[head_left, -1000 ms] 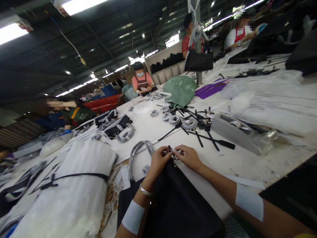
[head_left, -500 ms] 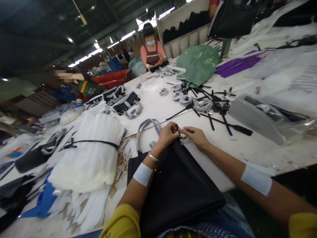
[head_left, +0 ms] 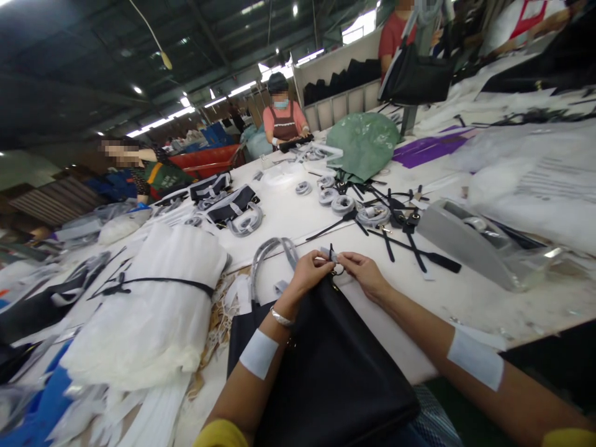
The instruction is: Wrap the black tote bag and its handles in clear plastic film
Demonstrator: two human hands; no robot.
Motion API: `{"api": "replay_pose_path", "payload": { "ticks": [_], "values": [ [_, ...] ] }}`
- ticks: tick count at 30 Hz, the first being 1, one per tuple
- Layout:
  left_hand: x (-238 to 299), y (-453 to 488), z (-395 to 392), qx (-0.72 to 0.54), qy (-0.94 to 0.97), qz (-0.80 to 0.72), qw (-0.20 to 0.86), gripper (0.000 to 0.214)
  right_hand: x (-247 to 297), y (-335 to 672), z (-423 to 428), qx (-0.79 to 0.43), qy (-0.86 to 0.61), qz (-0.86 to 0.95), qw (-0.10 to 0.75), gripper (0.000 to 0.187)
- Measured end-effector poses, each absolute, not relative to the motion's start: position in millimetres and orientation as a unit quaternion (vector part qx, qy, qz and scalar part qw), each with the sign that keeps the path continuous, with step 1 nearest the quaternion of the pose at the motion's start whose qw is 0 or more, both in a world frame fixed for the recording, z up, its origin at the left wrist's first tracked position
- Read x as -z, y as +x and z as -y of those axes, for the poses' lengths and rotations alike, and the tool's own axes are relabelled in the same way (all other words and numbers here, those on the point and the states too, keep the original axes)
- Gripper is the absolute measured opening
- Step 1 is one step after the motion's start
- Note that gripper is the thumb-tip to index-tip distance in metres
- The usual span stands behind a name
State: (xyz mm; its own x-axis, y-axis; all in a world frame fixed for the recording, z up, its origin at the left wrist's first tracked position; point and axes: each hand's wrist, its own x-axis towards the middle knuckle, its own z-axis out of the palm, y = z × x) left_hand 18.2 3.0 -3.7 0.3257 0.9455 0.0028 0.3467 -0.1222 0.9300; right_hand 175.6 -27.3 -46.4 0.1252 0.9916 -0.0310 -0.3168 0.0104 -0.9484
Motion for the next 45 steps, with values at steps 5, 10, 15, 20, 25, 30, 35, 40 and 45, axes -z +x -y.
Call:
{"api": "replay_pose_path", "payload": {
  "ticks": [5, 10, 15, 20, 25, 30, 35, 40, 45],
  "values": [
    [11.4, 23.7, 0.3, -0.348, 0.674, -0.491, 0.429, 0.013, 46.1, 176.1, 27.3, -0.553, -0.448, 0.371, 0.597, 0.047],
    [16.3, 20.7, -3.3, -0.371, 0.705, -0.494, 0.347, 0.016, 45.5, 179.6, 27.2, -0.564, -0.453, 0.371, 0.583, 0.048],
    [11.0, 11.6, -5.8, -0.368, 0.728, -0.482, 0.318, 0.016, 43.1, 182.6, 29.1, -0.544, -0.462, 0.435, 0.549, 0.044],
    [0.6, 12.4, -3.0, -0.355, 0.759, -0.439, 0.324, 0.021, 46.5, 184.6, 29.7, -0.429, -0.499, 0.543, 0.521, 0.039],
    [-7.8, 15.6, -12.7, -0.273, 0.846, -0.407, 0.209, 0.022, 49.7, 184.9, 30.8, -0.349, -0.547, 0.592, 0.479, 0.039],
    [-25.5, 12.6, -27.8, -0.197, 0.875, -0.384, 0.219, 0.012, 50.6, 185.3, 31.5, -0.265, -0.567, 0.647, 0.437, 0.038],
    [-33.9, 11.5, -33.5, -0.174, 0.873, -0.4, 0.217, 0.017, 47.6, 184.3, 36.0, -0.164, -0.556, 0.705, 0.408, 0.028],
    [-21.2, 5.2, -43.0, -0.206, 0.841, -0.446, 0.227, 0.015, 41.5, 182.6, 40.1, -0.125, -0.542, 0.705, 0.44, 0.031],
    [-12.5, -1.7, -43.1, -0.258, 0.807, -0.465, 0.257, 0.014, 43.1, 183.4, 36.9, -0.213, -0.545, 0.651, 0.484, 0.032]
  ]
}}
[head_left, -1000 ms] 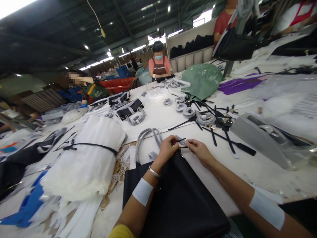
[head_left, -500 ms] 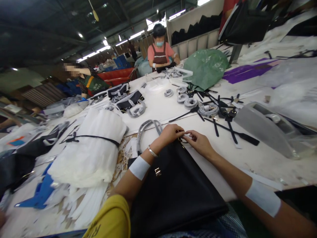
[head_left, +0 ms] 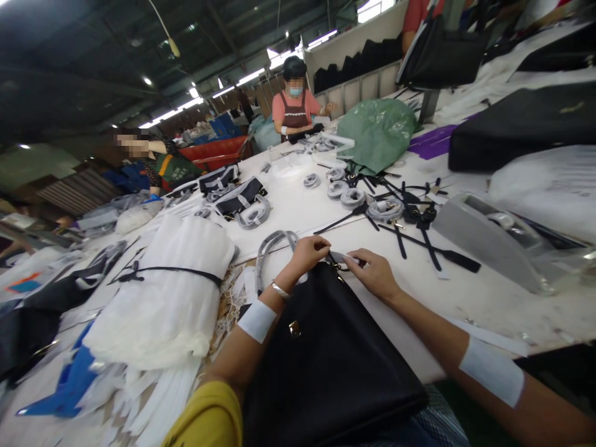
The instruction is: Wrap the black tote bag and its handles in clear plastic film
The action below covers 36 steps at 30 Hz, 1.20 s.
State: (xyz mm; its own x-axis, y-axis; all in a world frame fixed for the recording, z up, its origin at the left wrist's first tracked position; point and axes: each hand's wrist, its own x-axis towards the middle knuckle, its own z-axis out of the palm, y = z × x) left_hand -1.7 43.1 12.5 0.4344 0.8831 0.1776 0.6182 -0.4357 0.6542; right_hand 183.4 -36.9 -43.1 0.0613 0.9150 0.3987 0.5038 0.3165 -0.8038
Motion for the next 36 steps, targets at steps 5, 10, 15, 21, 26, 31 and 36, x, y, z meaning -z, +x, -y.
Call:
{"api": "replay_pose_path", "payload": {
  "ticks": [5, 10, 15, 21, 26, 31, 36],
  "values": [
    [-17.3, 0.0, -29.2, -0.296, 0.8, -0.443, 0.275, 0.016, 42.3, 184.3, 35.1, -0.172, -0.563, 0.682, 0.434, 0.028],
    [-17.1, 7.5, -14.9, -0.327, 0.791, -0.436, 0.279, 0.021, 46.0, 184.4, 31.5, -0.164, -0.542, 0.707, 0.424, 0.026],
    [-6.3, 11.5, -4.3, -0.327, 0.768, -0.462, 0.299, 0.026, 47.9, 180.0, 32.2, -0.346, -0.515, 0.613, 0.49, 0.032],
    [-1.0, 13.3, -4.5, -0.301, 0.759, -0.465, 0.343, 0.024, 43.6, 179.4, 35.0, -0.402, -0.492, 0.595, 0.492, 0.032],
    [2.7, 12.7, -7.2, -0.302, 0.756, -0.449, 0.369, 0.015, 40.7, 181.5, 36.0, -0.374, -0.49, 0.599, 0.511, 0.03],
    [7.5, 13.7, -6.4, -0.315, 0.747, -0.453, 0.372, 0.015, 39.7, 181.2, 35.4, -0.382, -0.484, 0.599, 0.511, 0.028],
    [10.8, 11.6, -10.0, -0.341, 0.731, -0.493, 0.326, 0.02, 36.7, 182.4, 35.1, -0.331, -0.485, 0.648, 0.485, 0.028]
  ]
}}
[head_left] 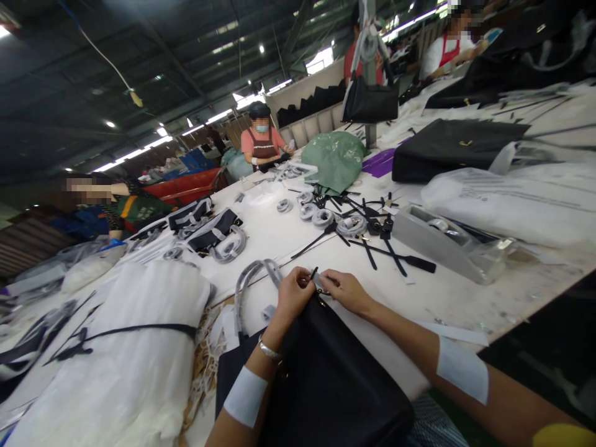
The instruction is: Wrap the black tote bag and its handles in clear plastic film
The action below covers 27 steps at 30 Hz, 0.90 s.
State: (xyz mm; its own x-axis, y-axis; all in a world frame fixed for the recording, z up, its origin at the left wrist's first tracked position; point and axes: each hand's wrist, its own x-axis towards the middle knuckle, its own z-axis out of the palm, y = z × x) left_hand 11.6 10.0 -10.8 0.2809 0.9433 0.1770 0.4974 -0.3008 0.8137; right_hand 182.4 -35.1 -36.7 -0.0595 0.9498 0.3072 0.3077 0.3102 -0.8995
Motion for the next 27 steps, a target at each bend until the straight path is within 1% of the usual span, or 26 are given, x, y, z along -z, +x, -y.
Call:
{"api": "replay_pose_path", "payload": {
  "ticks": [2, 5, 8, 12, 16, 20, 24, 26, 27],
  "values": [
    [13.5, 7.9, -15.1, -0.351, 0.716, -0.511, 0.322, 0.022, 33.5, 182.9, 36.0, -0.364, -0.455, 0.66, 0.474, 0.03],
    [18.4, 1.3, -23.6, -0.355, 0.701, -0.526, 0.326, 0.017, 28.4, 183.3, 37.4, -0.468, -0.38, 0.634, 0.483, 0.033],
    [21.4, -3.8, -28.2, -0.348, 0.696, -0.527, 0.342, 0.014, 27.0, 183.5, 36.3, -0.548, -0.33, 0.544, 0.543, 0.036],
    [13.9, -11.5, -23.8, -0.331, 0.708, -0.518, 0.346, 0.026, 33.8, 183.9, 29.3, -0.574, -0.347, 0.371, 0.642, 0.041],
    [-11.6, -30.8, -6.7, -0.305, 0.736, -0.52, 0.307, 0.025, 38.3, 187.5, 23.0, -0.571, -0.348, 0.298, 0.681, 0.045],
    [-44.4, -65.1, 25.5, -0.232, 0.773, -0.53, 0.259, 0.027, 30.8, 203.4, 21.8, -0.545, -0.337, 0.237, 0.731, 0.045],
    [-71.7, -109.0, 74.6, -0.177, 0.757, -0.562, 0.284, 0.028, 17.2, 221.0, 24.2, -0.413, -0.36, 0.249, 0.799, 0.037],
    [-82.6, -129.7, 106.2, -0.163, 0.739, -0.575, 0.311, 0.03, 9.3, 222.0, 28.9, -0.358, -0.379, 0.294, 0.801, 0.03],
    [-87.1, -138.2, 123.5, -0.155, 0.729, -0.581, 0.328, 0.031, 5.1, 220.4, 33.1, -0.351, -0.392, 0.321, 0.788, 0.028]
  ]
}}
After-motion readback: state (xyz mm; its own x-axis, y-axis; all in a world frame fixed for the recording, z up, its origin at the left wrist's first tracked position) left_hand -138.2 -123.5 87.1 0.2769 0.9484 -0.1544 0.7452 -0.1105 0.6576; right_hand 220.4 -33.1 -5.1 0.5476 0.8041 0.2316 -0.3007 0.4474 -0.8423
